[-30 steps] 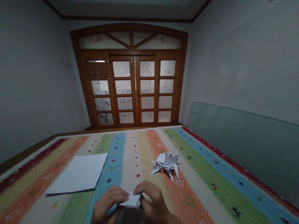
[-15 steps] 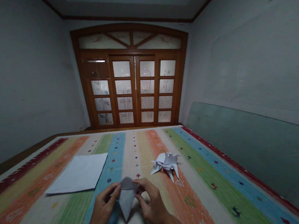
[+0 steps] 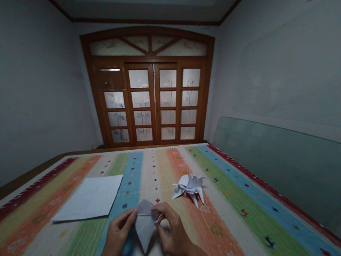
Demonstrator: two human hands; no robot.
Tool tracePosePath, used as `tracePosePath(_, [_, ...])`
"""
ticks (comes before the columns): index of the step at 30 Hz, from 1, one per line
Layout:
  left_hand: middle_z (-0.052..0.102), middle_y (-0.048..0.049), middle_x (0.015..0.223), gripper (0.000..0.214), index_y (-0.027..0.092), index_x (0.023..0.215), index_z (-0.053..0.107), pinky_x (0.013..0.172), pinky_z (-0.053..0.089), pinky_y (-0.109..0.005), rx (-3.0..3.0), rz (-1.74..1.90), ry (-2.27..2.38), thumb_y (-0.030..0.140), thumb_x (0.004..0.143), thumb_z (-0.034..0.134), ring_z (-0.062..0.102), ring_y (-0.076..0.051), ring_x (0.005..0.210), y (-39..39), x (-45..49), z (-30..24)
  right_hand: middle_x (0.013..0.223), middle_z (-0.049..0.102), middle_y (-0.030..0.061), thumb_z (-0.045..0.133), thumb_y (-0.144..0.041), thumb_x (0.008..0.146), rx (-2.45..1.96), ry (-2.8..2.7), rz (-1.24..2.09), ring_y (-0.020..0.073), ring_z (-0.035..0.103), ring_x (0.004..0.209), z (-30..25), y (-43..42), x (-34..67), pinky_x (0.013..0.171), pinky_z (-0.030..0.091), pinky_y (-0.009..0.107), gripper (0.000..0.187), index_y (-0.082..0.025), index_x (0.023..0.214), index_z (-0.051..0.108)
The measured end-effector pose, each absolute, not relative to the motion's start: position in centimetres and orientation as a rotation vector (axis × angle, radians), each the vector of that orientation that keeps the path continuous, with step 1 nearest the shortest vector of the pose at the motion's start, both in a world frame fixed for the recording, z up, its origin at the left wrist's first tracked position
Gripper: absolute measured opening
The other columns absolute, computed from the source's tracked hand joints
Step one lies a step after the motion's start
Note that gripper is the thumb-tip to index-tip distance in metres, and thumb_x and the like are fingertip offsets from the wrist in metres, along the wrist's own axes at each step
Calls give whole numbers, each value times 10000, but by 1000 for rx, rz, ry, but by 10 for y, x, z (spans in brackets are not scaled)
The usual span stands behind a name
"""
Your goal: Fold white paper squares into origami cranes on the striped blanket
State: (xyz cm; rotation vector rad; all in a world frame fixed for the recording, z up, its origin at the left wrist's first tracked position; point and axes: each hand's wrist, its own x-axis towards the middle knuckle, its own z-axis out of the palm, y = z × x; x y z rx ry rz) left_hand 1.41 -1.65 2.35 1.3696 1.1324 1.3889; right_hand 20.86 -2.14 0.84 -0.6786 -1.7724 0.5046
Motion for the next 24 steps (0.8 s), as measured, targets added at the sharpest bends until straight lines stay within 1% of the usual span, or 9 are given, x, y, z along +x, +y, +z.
tracePosePath(3, [825,-100,925,468,168,917,843,914,562,-418,1352,1379,1138,594,756,737,730,-346,953,-17,15,26,1071,651,79,522,2,795,-693,-1809,524,209,650,913,11,-22,209,759,548,281,426,-238,1123,650])
tracePosePath(7, [824,-97,924,479,171,901,844,924,559,-421,1320,1361,1131,609,730,750,718,-356,979,-19,15,29,1049,655,85,520,-19,802,-715,-1803,521,206,644,893,16,-21,208,753,541,279,386,-222,1090,679])
tracePosePath(11, [806,-113,1047,484,170,1001,829,1024,503,-453,1294,1346,1056,581,759,746,689,-362,1080,-19,11,25,1025,675,81,558,-53,809,-734,-1747,543,204,660,889,15,-19,208,717,539,257,343,-223,1062,715])
tracePosePath(13, [788,-127,1113,495,172,1075,807,1041,491,-459,1277,1365,970,557,768,755,674,-362,1122,-19,9,20,997,687,71,578,-73,821,-757,-1702,570,194,674,849,15,-17,208,695,538,247,303,-234,1019,742])
tracePosePath(16, [756,-135,1190,499,186,1184,757,1007,521,-431,1333,1343,808,489,788,769,677,-348,1127,-19,9,15,914,715,54,596,-121,859,-771,-1640,568,191,694,817,15,-14,210,690,535,245,229,-247,932,773])
tracePosePath(18, [742,-129,1217,472,200,1213,734,973,544,-395,1422,1327,775,435,805,770,683,-329,1116,-20,10,15,838,728,42,612,-142,872,-773,-1614,537,193,700,800,16,-13,211,697,532,246,187,-241,866,770])
tracePosePath(21, [754,-112,1168,369,204,1172,739,928,562,-348,1556,1336,839,378,846,736,699,-297,1070,-23,14,16,715,715,16,648,-152,860,-802,-1593,483,173,679,679,16,-14,210,641,517,232,143,-218,759,726])
tracePosePath(24, [771,-93,1075,264,201,1095,750,900,570,-330,1636,1377,923,330,870,703,715,-279,1012,-24,15,16,651,685,-6,695,-169,829,-817,-1554,440,159,654,597,14,-16,208,584,510,220,120,-207,717,679])
